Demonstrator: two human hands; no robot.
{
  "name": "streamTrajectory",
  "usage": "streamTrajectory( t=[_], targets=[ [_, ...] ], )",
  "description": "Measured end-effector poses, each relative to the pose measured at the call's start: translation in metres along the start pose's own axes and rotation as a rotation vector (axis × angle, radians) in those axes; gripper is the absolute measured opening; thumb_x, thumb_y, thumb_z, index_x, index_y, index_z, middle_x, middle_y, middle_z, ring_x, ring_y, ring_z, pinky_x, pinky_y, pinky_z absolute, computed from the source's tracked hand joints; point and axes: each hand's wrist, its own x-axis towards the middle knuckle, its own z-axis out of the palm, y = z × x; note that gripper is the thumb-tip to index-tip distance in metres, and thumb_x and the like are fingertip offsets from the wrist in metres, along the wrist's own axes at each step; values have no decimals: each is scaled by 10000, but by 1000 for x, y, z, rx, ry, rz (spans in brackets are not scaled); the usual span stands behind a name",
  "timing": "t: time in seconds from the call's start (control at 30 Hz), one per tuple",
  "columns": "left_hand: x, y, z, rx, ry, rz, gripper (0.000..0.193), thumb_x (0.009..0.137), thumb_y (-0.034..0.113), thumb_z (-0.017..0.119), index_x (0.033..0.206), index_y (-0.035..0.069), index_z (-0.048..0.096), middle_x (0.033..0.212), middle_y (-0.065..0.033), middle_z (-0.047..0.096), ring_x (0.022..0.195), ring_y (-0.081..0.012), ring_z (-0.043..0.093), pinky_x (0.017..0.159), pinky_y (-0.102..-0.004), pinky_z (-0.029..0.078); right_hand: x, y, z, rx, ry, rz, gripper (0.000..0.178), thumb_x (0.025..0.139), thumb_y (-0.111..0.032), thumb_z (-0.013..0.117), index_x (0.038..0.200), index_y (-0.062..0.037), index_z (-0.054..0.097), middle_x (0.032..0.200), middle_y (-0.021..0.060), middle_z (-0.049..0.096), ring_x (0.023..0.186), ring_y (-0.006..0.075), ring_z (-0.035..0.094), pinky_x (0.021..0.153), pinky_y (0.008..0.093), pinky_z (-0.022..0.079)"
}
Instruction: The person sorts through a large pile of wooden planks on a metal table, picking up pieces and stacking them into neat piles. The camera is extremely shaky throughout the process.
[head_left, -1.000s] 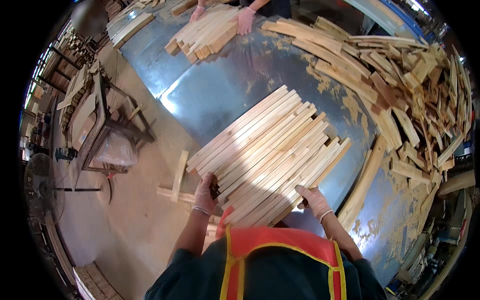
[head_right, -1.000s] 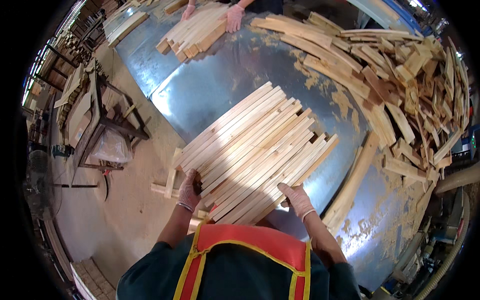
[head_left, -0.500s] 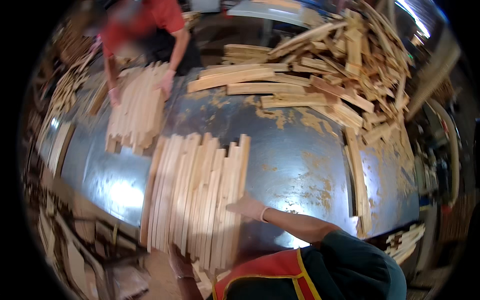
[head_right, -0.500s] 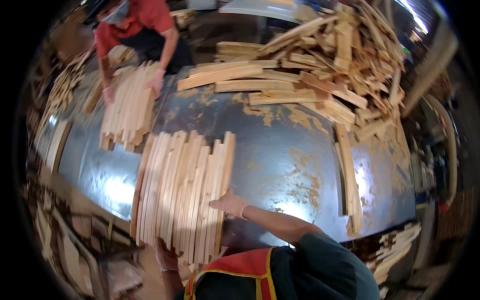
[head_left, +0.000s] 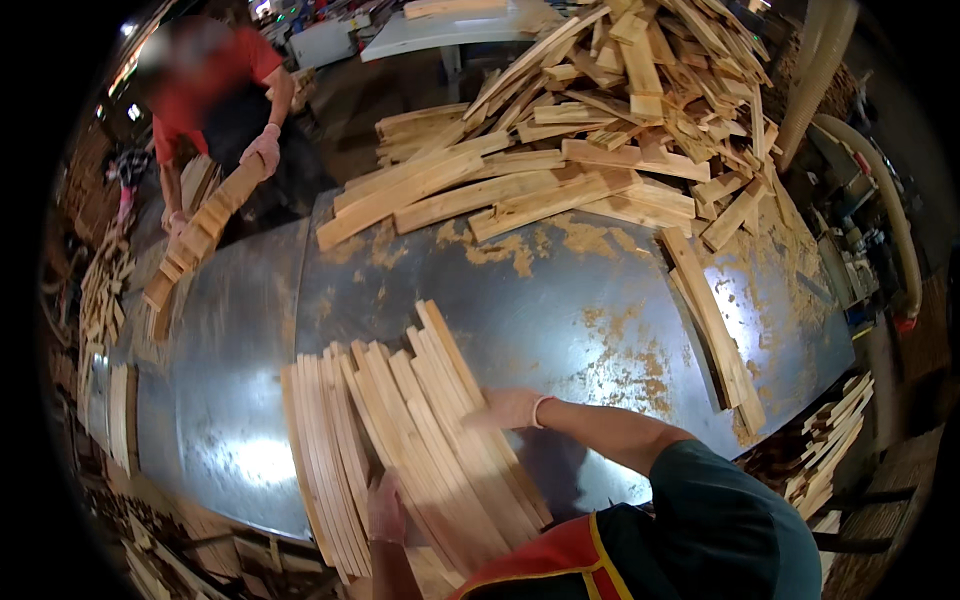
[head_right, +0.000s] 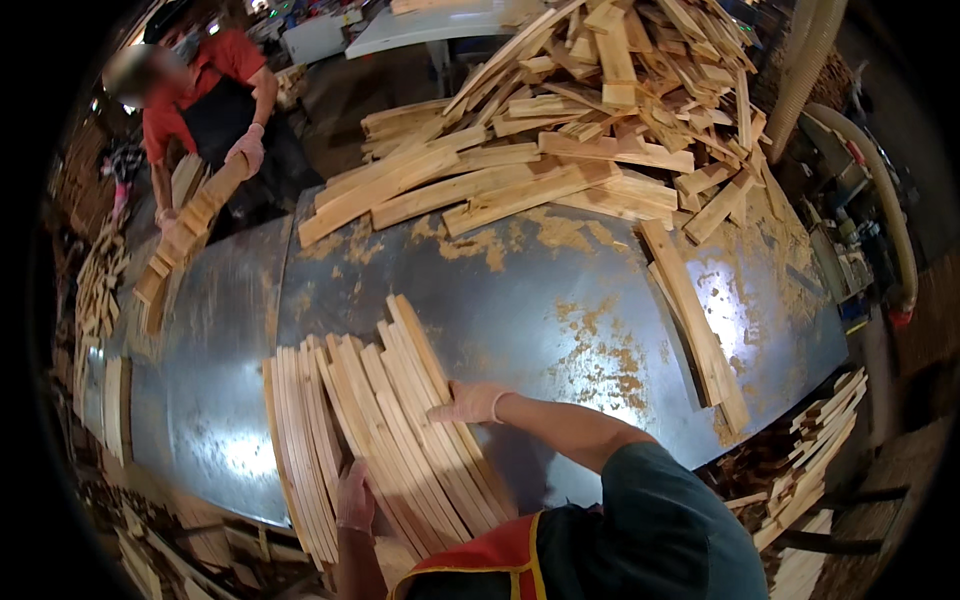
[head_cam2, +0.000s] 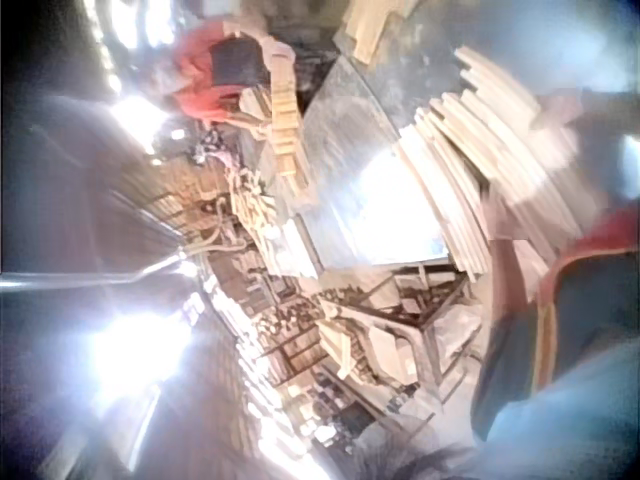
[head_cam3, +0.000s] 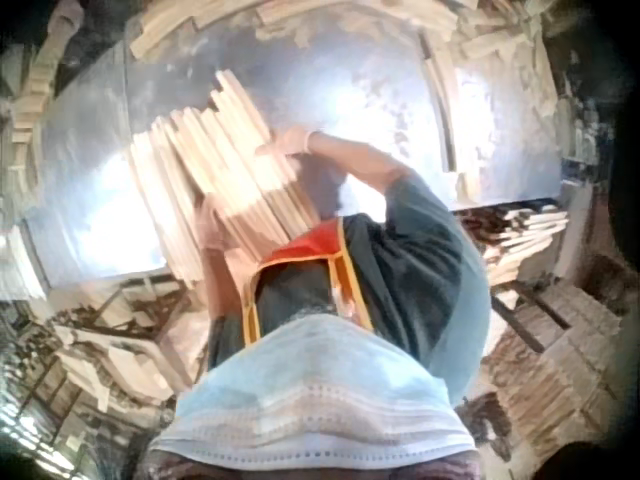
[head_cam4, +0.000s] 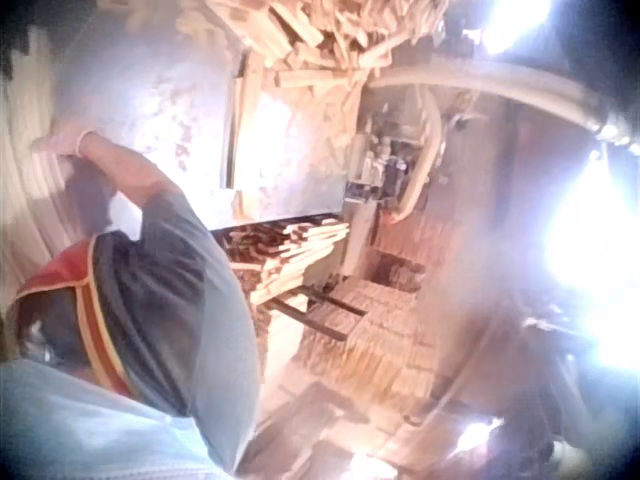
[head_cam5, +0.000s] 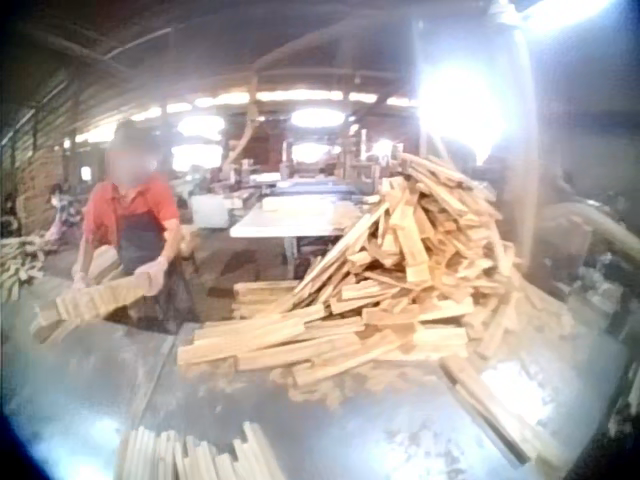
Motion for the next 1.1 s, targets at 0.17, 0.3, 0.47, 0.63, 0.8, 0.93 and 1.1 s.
streamTrajectory(
  t=[0.17,0.3,0.47,0.63,0.8,0.93,1.1],
  targets=[
    [46,-1,35,314,9,75,611,981,193,724,1497,-64,521,1366,-143,672,1161,-240,666,974,-356,549,-9,-22,-6,129,51,105,1112,786,-672,707,1503,138,447,1290,369,684,1230,467,677,1054,477,521],
    [28,21,42,189,-58,114,592,954,127,747,1476,-58,538,1358,-134,674,1127,-229,675,937,-331,566,-23,-13,-12,243,120,74,1160,798,-729,714,1511,140,428,1303,384,667,1246,472,665,1067,486,518],
    [-48,149,90,63,-120,465,568,973,179,743,1469,-15,545,1268,-93,688,1074,-174,673,909,-331,564,-59,-56,-65,191,526,-212,1155,759,-742,793,1520,53,443,1256,320,694,1190,481,671,1052,498,531],
    [-69,232,83,-96,-87,937,639,940,145,783,1478,-36,490,1324,-132,660,1153,-203,653,975,-339,555,-170,-173,-144,340,712,-497,687,837,-285,894,1400,-4,617,1277,118,748,1166,154,687,1014,356,567],
    [-53,203,39,107,-223,864,710,937,243,851,1517,39,496,1435,-107,632,1237,-189,638,1042,-359,543,-153,-142,-107,79,791,-629,699,954,-336,795,1523,-36,523,1477,128,637,1277,227,640,1104,390,525],
    [25,47,-26,807,110,1109,567,1054,292,618,1565,95,474,1539,-81,555,1407,-246,527,1196,-399,422,-105,-54,-1,-677,777,-651,784,992,-469,668,1606,-45,426,1646,158,465,1494,318,469,1265,414,360],
    [49,-54,-103,1383,165,1041,578,1028,233,523,1583,85,450,1542,-92,514,1514,-247,398,1294,-386,286,-70,14,128,-909,451,-239,842,1029,-363,565,1693,-3,193,1731,250,271,1594,349,323,1315,421,275]
  ],
)
